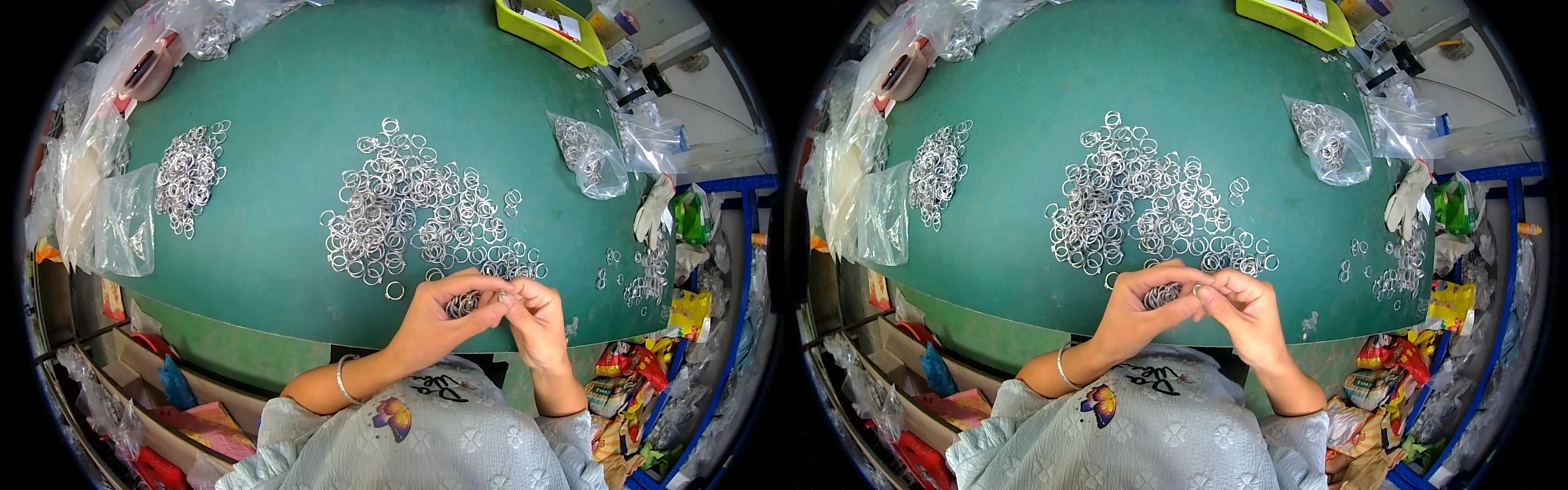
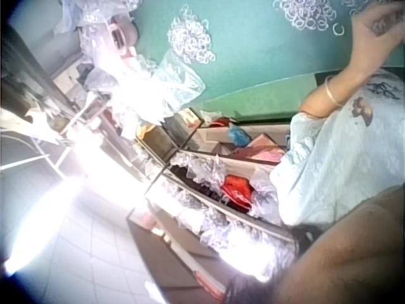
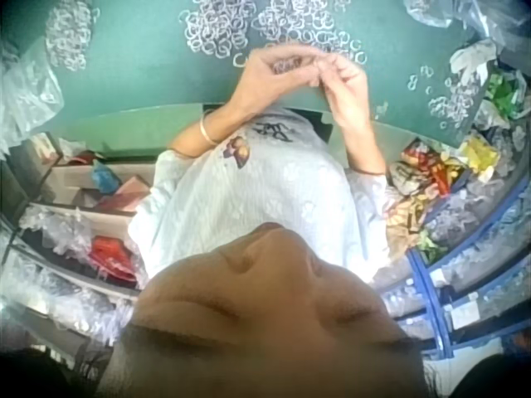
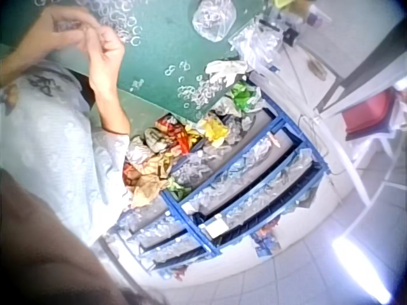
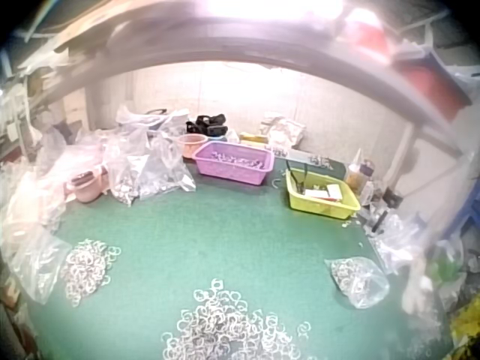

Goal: The person is sorting small metal rings on a green workbench, picking them up individually and organizing them into a central pile.

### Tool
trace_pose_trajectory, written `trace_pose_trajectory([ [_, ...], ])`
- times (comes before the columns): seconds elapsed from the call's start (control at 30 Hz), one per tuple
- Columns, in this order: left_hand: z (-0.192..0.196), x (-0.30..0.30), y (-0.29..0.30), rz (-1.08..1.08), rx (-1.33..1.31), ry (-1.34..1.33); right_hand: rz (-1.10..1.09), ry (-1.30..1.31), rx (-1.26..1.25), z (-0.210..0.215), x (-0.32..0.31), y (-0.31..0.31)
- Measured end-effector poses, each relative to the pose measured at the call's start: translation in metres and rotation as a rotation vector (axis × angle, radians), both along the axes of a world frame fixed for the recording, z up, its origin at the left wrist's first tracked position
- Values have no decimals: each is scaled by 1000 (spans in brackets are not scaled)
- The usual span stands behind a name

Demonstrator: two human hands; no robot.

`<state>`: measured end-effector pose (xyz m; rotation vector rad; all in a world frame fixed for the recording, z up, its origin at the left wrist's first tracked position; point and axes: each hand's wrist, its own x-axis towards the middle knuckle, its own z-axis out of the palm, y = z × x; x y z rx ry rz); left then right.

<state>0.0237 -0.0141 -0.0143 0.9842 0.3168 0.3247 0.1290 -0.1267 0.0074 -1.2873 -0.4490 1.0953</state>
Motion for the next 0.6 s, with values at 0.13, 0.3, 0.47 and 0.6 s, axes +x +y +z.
trace_pose_trajectory([
  [0.13, -2, -2, 1, -39, -514, 58, -5, -474, -184, -4, 28, 5],
  [0.3, -6, -4, 5, -7, -683, -28, -81, -1402, -294, -33, 73, 33],
  [0.47, -8, -3, 5, 24, -488, 7, -46, -1479, -348, -40, 71, 36],
  [0.6, -11, -2, 2, 54, -447, 53, -180, -1203, -249, -40, 65, 33],
])
